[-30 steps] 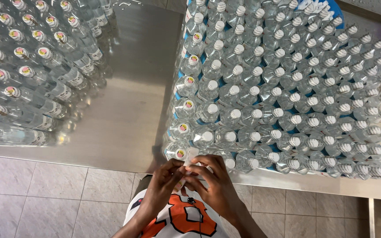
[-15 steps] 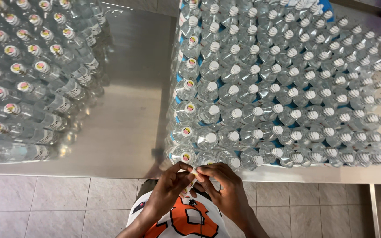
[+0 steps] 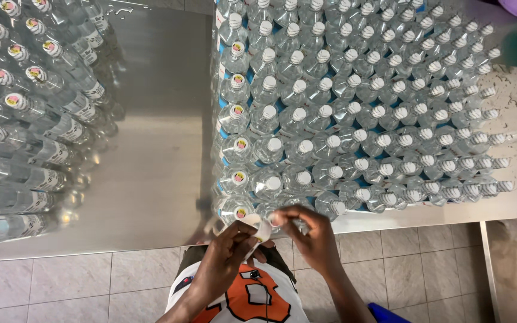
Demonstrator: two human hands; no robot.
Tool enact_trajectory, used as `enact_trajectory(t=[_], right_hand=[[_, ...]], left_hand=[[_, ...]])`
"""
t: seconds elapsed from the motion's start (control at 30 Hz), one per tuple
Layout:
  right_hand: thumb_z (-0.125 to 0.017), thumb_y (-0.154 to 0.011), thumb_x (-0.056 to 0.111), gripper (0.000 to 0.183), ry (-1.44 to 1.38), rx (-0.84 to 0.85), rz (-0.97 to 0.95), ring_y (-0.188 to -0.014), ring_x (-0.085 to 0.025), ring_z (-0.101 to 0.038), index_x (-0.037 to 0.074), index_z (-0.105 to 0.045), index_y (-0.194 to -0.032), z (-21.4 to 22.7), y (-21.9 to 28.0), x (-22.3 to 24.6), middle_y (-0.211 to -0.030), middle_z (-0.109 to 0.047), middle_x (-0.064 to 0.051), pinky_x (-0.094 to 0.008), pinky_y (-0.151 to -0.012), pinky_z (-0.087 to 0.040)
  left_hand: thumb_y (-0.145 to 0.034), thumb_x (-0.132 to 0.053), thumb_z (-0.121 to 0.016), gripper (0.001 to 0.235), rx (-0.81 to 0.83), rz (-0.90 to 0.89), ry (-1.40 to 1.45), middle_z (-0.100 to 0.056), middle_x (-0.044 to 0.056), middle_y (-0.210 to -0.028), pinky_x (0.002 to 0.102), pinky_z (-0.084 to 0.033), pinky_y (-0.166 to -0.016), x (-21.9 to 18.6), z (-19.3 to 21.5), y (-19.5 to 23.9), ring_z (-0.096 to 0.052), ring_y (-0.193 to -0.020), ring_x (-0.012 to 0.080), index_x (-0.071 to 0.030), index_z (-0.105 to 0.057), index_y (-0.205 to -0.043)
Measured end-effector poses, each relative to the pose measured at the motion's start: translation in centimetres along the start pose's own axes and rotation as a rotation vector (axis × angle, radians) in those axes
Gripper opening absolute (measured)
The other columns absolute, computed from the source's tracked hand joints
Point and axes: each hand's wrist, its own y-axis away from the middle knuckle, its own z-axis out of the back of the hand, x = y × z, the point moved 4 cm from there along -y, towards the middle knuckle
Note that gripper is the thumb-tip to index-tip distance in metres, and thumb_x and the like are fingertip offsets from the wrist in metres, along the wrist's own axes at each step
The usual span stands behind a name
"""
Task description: The person applies round stickers to the caps of many clear plastic bottles arranged on a metal table. They peel each sticker from a roll and press it onto the bottle cap, working systematically across the rows.
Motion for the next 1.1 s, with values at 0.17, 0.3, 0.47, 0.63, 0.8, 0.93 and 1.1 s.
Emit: enact_trajectory(t=[0.17, 0.3, 0.47, 0.63, 0.8, 0.93, 1.1], right_hand=[[-0.076, -0.102, 0.014, 0.012, 0.343, -0.188, 0.339, -0.101, -0.021, -0.076, 0.006, -0.079, -0.111, 1.1, -4.2, 1.7, -0.112, -0.076, -0.008, -0.032, -0.085, -0.064], [-0.079, -0.102, 0.010, 0.009, 0.427, -0.207, 0.469, -0.105, -0.022, -0.073, 0.005, -0.080, -0.109, 1.1, -5.7, 0.8, -0.111, -0.072, -0.006, -0.034, -0.090, -0.062], [-0.079, -0.102, 0.005, 0.012, 0.511, -0.175, 0.534, -0.102, -0.028, -0.069, 0.003, -0.078, -0.114, 0.6, -6.2, 0.0, -0.113, -0.069, -0.011, -0.039, -0.088, -0.061], [-0.076, -0.104, 0.010, 0.009, 0.571, -0.147, 0.536, -0.102, -0.029, -0.069, 0.005, -0.077, -0.112, 0.3, -6.2, -0.3, -0.113, -0.069, -0.011, -0.042, -0.087, -0.060], [-0.075, -0.105, 0.018, 0.011, 0.534, -0.090, 0.428, -0.102, -0.028, -0.064, 0.009, -0.078, -0.110, 0.4, -6.4, -0.9, -0.107, -0.066, -0.007, -0.042, -0.087, -0.056], [-0.076, -0.104, 0.021, 0.013, 0.521, -0.082, 0.408, -0.101, -0.026, -0.063, 0.009, -0.080, -0.107, 0.6, -6.7, -0.8, -0.103, -0.066, -0.006, -0.041, -0.087, -0.055], [-0.089, -0.091, 0.024, 0.022, 0.446, 0.036, 0.409, -0.094, -0.020, -0.064, 0.015, -0.085, -0.110, 1.3, -7.5, -2.0, -0.098, -0.069, 0.001, -0.038, -0.088, -0.049]], left_hand=[[-0.104, -0.017, -0.063, 0.017, -0.112, 0.056, 0.160, -0.092, 0.024, -0.117, 0.034, -0.072, -0.071, 0.3, 0.4, -0.8, -0.090, -0.080, 0.0267, -0.003, -0.060, -0.113], [-0.102, -0.030, -0.065, 0.029, -0.183, 0.087, 0.145, -0.094, 0.019, -0.118, 0.029, -0.061, -0.062, -0.5, 0.3, -0.9, -0.089, -0.075, 0.0266, -0.005, -0.060, -0.116], [-0.102, -0.028, -0.066, 0.026, -0.216, 0.087, 0.168, -0.095, 0.022, -0.113, 0.029, -0.059, -0.059, -0.6, 0.1, -1.2, -0.087, -0.072, 0.0261, -0.005, -0.060, -0.114], [-0.102, -0.027, -0.066, 0.024, -0.226, 0.104, 0.168, -0.095, 0.019, -0.115, 0.028, -0.057, -0.058, -0.7, 0.0, -1.5, -0.088, -0.070, 0.0258, -0.005, -0.061, -0.111], [-0.102, -0.027, -0.066, 0.024, -0.224, 0.131, 0.156, -0.096, 0.017, -0.115, 0.027, -0.051, -0.056, -0.7, -0.1, -1.6, -0.086, -0.067, 0.0231, -0.007, -0.060, -0.112], [-0.104, -0.026, -0.065, 0.021, -0.210, 0.094, 0.166, -0.095, 0.017, -0.116, 0.028, -0.056, -0.058, -0.5, -0.1, -1.8, -0.090, -0.075, 0.0261, -0.006, -0.060, -0.109], [-0.103, -0.026, -0.065, 0.023, -0.201, 0.094, 0.189, -0.094, 0.020, -0.117, 0.032, -0.066, -0.067, -0.6, -0.1, -1.8, -0.089, -0.079, 0.0263, -0.004, -0.063, -0.109]])
